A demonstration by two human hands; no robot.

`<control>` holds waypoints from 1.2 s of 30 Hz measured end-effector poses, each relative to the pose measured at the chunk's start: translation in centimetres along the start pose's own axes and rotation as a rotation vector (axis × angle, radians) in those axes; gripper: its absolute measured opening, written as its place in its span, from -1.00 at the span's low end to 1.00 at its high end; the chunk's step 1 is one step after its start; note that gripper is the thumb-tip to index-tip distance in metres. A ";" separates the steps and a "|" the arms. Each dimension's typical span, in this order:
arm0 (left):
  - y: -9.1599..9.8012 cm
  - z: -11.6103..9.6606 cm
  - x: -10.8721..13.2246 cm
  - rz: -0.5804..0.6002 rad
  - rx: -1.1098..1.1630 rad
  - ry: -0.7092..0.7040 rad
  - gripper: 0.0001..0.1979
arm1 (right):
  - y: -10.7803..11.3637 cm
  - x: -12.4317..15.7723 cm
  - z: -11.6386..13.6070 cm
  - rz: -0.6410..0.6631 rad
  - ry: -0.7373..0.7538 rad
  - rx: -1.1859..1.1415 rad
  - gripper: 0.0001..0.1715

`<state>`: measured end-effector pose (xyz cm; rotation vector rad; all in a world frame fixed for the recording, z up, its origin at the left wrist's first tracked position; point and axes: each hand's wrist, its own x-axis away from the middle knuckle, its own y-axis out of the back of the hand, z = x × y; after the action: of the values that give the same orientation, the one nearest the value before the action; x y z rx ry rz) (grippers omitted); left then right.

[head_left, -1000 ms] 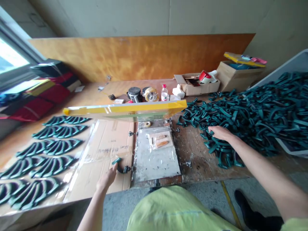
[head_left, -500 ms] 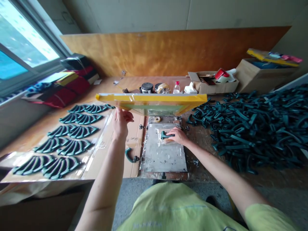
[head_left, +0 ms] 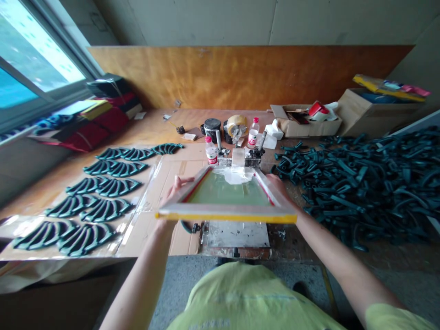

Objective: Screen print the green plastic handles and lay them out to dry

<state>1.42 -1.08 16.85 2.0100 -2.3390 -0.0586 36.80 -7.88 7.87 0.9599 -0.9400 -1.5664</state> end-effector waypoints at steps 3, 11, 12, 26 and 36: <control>1.0 4.5 2.8 0.101 -0.062 0.227 -0.39 | 1.7 -2.4 0.4 -0.189 0.022 -0.061 -0.46; 0.2 13.8 3.8 0.076 -0.038 0.329 -0.09 | 0.4 -7.8 7.5 0.067 0.211 0.137 -0.46; 0.2 14.0 3.7 0.079 -0.043 0.328 -0.11 | 0.0 -7.9 7.7 0.122 0.178 0.168 -0.55; 0.3 14.0 3.7 0.055 -0.041 0.359 -0.22 | 0.7 -2.3 4.8 0.313 0.543 0.002 -0.77; 0.2 12.5 3.9 0.049 -0.068 0.356 -0.21 | -1.4 0.6 5.2 0.137 0.566 0.012 -0.73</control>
<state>-0.21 -5.04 4.49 1.7603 -2.1290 0.2024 31.44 -7.71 8.43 1.2328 -0.5969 -1.0839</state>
